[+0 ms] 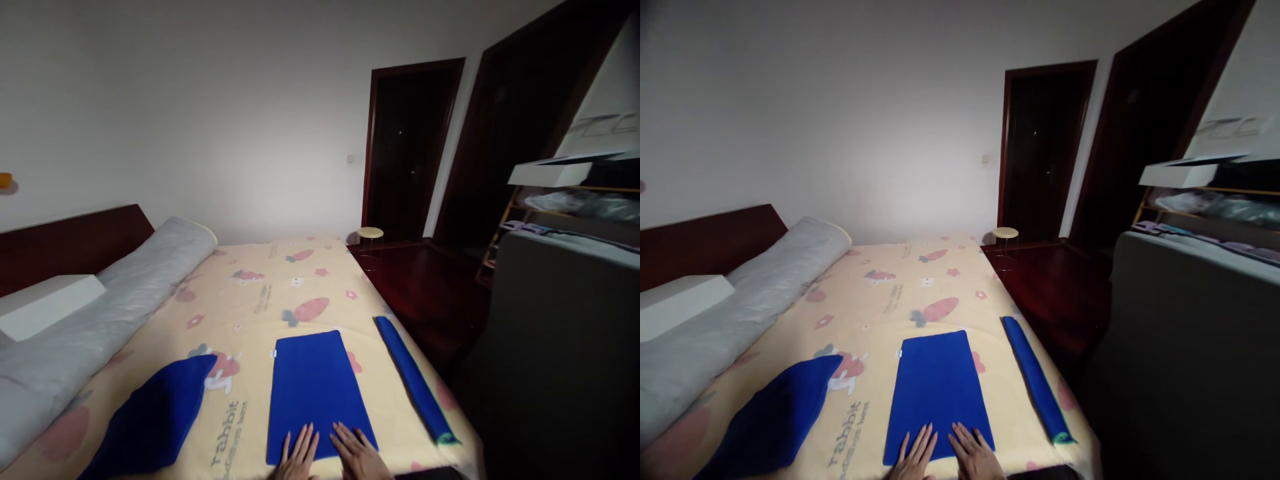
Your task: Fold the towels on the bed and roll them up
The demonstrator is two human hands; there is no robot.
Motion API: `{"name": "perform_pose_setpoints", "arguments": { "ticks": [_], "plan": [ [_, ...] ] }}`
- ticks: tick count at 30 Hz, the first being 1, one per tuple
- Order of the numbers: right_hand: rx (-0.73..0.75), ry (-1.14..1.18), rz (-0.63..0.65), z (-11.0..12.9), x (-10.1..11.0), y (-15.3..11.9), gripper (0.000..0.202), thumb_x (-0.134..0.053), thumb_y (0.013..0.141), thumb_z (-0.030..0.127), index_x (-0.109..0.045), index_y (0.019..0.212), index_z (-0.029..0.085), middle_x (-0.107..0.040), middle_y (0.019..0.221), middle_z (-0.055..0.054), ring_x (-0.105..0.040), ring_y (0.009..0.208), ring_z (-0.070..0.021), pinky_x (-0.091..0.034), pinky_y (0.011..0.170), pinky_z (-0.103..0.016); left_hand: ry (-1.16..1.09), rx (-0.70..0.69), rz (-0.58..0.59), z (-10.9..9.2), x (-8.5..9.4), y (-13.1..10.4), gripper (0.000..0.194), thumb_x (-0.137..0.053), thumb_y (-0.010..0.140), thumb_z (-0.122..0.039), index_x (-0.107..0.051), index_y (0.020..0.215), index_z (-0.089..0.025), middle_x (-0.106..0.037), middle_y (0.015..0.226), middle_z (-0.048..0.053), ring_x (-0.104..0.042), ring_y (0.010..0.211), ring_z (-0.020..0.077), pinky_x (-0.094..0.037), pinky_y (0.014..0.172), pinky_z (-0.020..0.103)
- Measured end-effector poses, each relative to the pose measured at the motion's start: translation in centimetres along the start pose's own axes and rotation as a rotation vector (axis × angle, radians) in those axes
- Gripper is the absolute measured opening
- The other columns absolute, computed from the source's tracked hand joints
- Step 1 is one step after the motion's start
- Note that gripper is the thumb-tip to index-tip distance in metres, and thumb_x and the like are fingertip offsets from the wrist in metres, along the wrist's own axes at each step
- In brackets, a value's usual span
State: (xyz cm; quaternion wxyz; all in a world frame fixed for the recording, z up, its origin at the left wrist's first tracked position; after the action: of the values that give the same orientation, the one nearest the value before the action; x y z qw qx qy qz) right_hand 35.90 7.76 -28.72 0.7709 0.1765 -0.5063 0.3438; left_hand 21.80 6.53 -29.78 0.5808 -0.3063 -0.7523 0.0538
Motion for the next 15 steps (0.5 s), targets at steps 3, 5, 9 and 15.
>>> {"name": "perform_pose_setpoints", "arguments": {
  "ticks": [3, 5, 9, 15],
  "plan": [
    [-0.039, -0.062, 0.013, -1.3, 0.9, -2.2, 0.077, -0.049, 0.074, 0.021, -0.032, 0.15, 0.023, -0.027, 0.154, -0.01, -0.03, 0.141, -0.0313, -0.031, 0.112, -0.051, 0.024, 0.085, 0.134, 0.9, 1.0, -3.1, 0.094, -0.048, 0.067, -0.02, -0.009, 0.152, -0.031, 0.0, 0.162, -0.001, -0.001, 0.15, 0.0268, -0.001, 0.116, 0.066],
    [-0.075, -0.109, -0.003, -1.4, 1.9, -3.2, 0.079, -0.05, 0.071, 0.018, -0.036, 0.148, 0.021, -0.032, 0.152, -0.011, -0.035, 0.139, -0.0315, -0.034, 0.11, -0.05, 0.032, 0.127, 0.158, 1.1, 2.3, -5.1, 0.099, -0.05, 0.062, -0.017, -0.011, 0.152, -0.032, -0.002, 0.162, -0.002, -0.002, 0.15, 0.0263, -0.008, 0.115, 0.067],
    [-0.195, -0.23, 0.038, -0.5, 3.5, -3.5, 0.067, -0.049, 0.073, 0.015, -0.048, 0.14, 0.014, -0.044, 0.146, -0.017, -0.045, 0.132, -0.034, -0.04, 0.103, -0.052, 0.032, 0.159, 0.014, 1.1, 6.2, -7.4, 0.073, -0.046, 0.074, -0.024, -0.035, 0.146, -0.025, -0.03, 0.159, 0.005, -0.026, 0.145, 0.0236, -0.025, 0.116, 0.049],
    [-0.226, -0.274, 0.093, 0.0, 4.7, -3.2, 0.034, -0.054, 0.081, 0.022, -0.066, 0.111, 0.015, -0.068, 0.115, -0.018, -0.063, 0.106, -0.0308, -0.044, 0.096, -0.048, 0.06, 0.212, -0.078, 1.6, 8.5, -7.7, 0.05, -0.049, 0.077, -0.027, -0.058, 0.125, -0.018, -0.056, 0.137, 0.014, -0.045, 0.132, 0.0291, -0.025, 0.114, 0.047]
  ]
}}
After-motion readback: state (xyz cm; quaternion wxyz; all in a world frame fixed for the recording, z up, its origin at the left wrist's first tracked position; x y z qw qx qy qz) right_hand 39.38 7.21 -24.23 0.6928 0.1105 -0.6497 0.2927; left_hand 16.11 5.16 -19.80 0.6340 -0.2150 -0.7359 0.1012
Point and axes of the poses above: each hand's wrist, its own y-axis towards the middle knuckle, its own x-axis out of the back of the hand, z = x × y, the point moved 9 cm from there along y, towards the middle knuckle
